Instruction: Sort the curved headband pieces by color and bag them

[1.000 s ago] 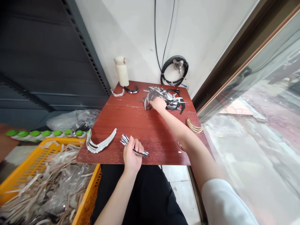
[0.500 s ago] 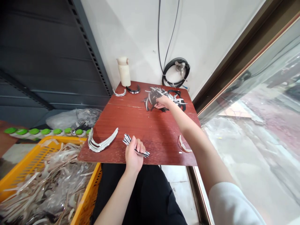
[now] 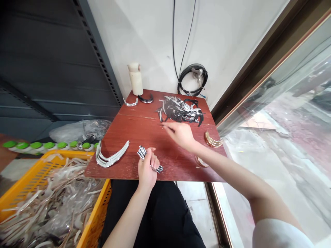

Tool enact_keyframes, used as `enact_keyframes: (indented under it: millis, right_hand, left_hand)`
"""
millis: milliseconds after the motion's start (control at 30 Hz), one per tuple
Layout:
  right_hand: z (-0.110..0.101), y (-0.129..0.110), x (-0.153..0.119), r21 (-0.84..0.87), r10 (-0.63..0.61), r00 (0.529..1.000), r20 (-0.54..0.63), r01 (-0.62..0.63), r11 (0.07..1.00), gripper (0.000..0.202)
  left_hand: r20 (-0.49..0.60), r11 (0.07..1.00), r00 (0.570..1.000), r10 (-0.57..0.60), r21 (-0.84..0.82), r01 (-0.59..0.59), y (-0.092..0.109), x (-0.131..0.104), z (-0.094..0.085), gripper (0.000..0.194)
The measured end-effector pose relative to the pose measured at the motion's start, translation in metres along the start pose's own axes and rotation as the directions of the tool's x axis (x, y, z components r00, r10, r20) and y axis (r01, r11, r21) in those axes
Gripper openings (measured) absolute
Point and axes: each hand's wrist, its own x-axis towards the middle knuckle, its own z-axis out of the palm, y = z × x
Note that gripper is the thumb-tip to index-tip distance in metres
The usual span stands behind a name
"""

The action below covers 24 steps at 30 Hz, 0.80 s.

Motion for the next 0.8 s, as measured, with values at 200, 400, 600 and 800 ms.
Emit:
enact_keyframes:
  millis: [200, 400, 600, 800]
  right_hand:
    - [0.011, -0.041, -0.058, 0.12, -0.287, 0.939, 0.191, 0.268, 0.956, 0.038]
    - [0.011, -0.025, -0.035, 0.623, -0.247, 0.921, 0.3, 0.007, 0.782, 0.035]
    - [0.049, 0.013, 0.048, 0.115, 0.346, 0.91, 0.228, -0.379, 0.918, 0.019]
    - [0.079, 0.025, 0.109, -0.055, 0.593, 0.795, 0.123, -0.592, 0.804, 0.039]
  left_hand:
    - [-0.04, 0.99, 0.994, 0.104, 0.095, -0.099, -0.009, 0.001, -0.005, 0.039]
    - [-0.066, 0.984, 0.985, 0.162, 0.087, -0.156, -0.012, 0.003, -0.006, 0.047]
    - [-0.043, 0.992, 0.996, 0.084, 0.1, -0.08, -0.01, 0.003, -0.007, 0.036]
    - [-0.026, 0.992, 0.997, 0.071, 0.107, -0.068, -0.007, 0.0, -0.007, 0.038]
